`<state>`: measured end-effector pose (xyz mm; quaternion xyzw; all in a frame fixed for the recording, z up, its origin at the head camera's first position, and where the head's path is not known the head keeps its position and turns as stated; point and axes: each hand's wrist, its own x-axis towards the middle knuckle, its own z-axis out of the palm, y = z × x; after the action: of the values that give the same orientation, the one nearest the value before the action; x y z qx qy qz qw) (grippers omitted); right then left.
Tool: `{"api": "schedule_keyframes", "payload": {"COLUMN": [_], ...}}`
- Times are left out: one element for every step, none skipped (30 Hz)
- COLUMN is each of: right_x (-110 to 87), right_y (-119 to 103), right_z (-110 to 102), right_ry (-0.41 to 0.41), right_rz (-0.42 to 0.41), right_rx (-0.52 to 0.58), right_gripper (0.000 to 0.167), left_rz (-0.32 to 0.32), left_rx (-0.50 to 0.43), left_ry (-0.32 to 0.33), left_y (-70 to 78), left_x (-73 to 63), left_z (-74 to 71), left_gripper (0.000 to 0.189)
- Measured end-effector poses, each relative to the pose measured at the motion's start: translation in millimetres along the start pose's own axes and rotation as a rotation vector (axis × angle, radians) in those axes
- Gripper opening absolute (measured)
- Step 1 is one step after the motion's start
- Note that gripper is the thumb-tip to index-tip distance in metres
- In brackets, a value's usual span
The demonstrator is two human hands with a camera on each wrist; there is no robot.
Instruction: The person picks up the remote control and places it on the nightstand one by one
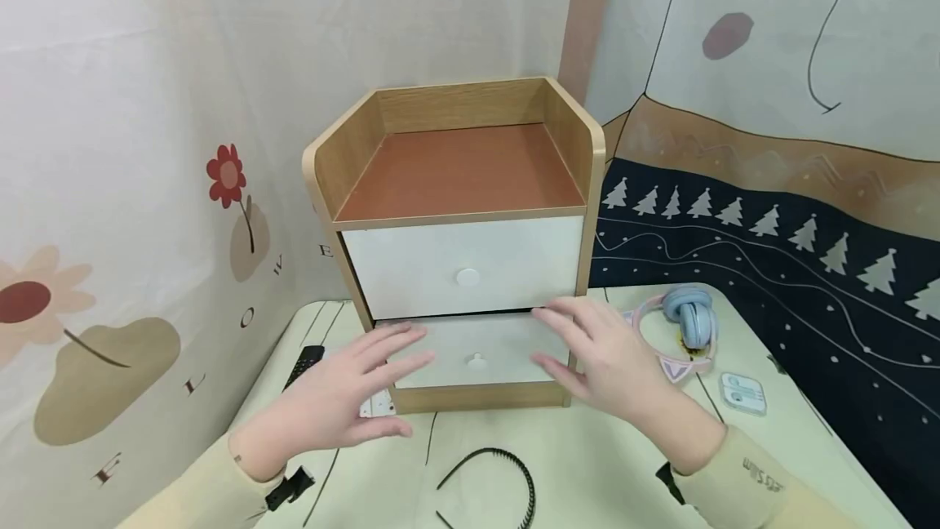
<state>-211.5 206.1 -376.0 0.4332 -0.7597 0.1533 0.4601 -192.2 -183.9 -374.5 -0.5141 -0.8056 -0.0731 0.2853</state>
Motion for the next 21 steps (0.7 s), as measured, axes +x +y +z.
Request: {"api": "schedule_keyframes", "payload": {"right_x": [0.1,-0.1,-0.9,-2.1,-3.8,-5.5,-7.2,-9.1,-11.1,-12.9,-14.7,-16.2,-17.9,-19.7,-21.1,-22.8,-24.3,-25.7,-27.2,-28.7,-30.1], "right_y": [1.9,3.8,5.4,6.7,7.8,8.6,8.9,8.8,8.5,8.3,8.1,7.9,8.0,8.1,8.5,8.8,9.4,10.1,10.9,11.9,13.0], "right_z": [2.4,4.9,7.2,9.5,12.1,14.1,16.9,19.5,21.9,24.7,27.6,30.5,33.3,36.1,38.8,41.6,44.4,47.1,50.0,52.8,55.4], "right_ry": [0.081,0.150,0.207,0.254,0.291,0.316,0.335,0.341,0.343,0.339,0.332,0.324,0.312,0.302,0.290,0.278,0.272,0.268,0.268,0.274,0.281], "right_rz": [0.014,0.042,0.080,0.121,0.167,0.217,0.265,0.315,0.362,0.405,0.446,0.484,0.520,0.550,0.576,0.597,0.608,0.616,0.616,0.612,0.610], "right_rx": [-0.015,-0.034,-0.049,-0.062,-0.068,-0.070,-0.072,-0.070,-0.064,-0.052,-0.037,-0.019,-0.002,0.016,0.032,0.047,0.055,0.059,0.059,0.058,0.060], "right_gripper": [0.056,0.055,0.056,0.057,0.059,0.062,0.065,0.068,0.071,0.073,0.074,0.074,0.074,0.073,0.073,0.074,0.075,0.077,0.078,0.078,0.077], "left_rz": [-0.022,-0.045,-0.069,-0.088,-0.102,-0.120,-0.138,-0.156,-0.175,-0.195,-0.220,-0.254,-0.288,-0.326,-0.368,-0.415,-0.463,-0.512,-0.567,-0.621,-0.676], "left_rx": [-0.008,-0.010,-0.002,0.004,0.017,0.025,0.037,0.044,0.050,0.053,0.057,0.061,0.067,0.068,0.072,0.071,0.074,0.077,0.076,0.067,0.058], "left_ry": [0.034,0.068,0.101,0.143,0.191,0.237,0.281,0.322,0.362,0.395,0.419,0.429,0.436,0.433,0.424,0.407,0.393,0.377,0.355,0.334,0.314], "left_y": [-1.8,-3.6,-5.5,-7.8,-10.4,-12.6,-14.9,-17.0,-19.3,-21.7,-24.2,-26.7,-30.0,-33.2,-36.5,-39.6,-42.5,-45.0,-46.7,-48.1,-49.4], "left_x": [-4.2,-8.4,-12.8,-17.0,-21.0,-24.6,-28.8,-33.3,-37.9,-42.8,-48.4,-54.8,-61.3,-68.2,-75.6,-83.3,-90.9,-98.3,-105.5,-112.1,-118.2], "left_z": [-0.9,-1.7,-2.0,-1.7,-0.9,0.1,1.3,2.5,4.2,5.8,7.7,9.6,12.2,14.8,17.7,20.6,23.8,27.1,30.1,33.2,36.3], "left_gripper": [0.085,0.079,0.074,0.070,0.067,0.065,0.064,0.062,0.061,0.059,0.059,0.059,0.059,0.059,0.058,0.057,0.056,0.056,0.058,0.063,0.067]}}
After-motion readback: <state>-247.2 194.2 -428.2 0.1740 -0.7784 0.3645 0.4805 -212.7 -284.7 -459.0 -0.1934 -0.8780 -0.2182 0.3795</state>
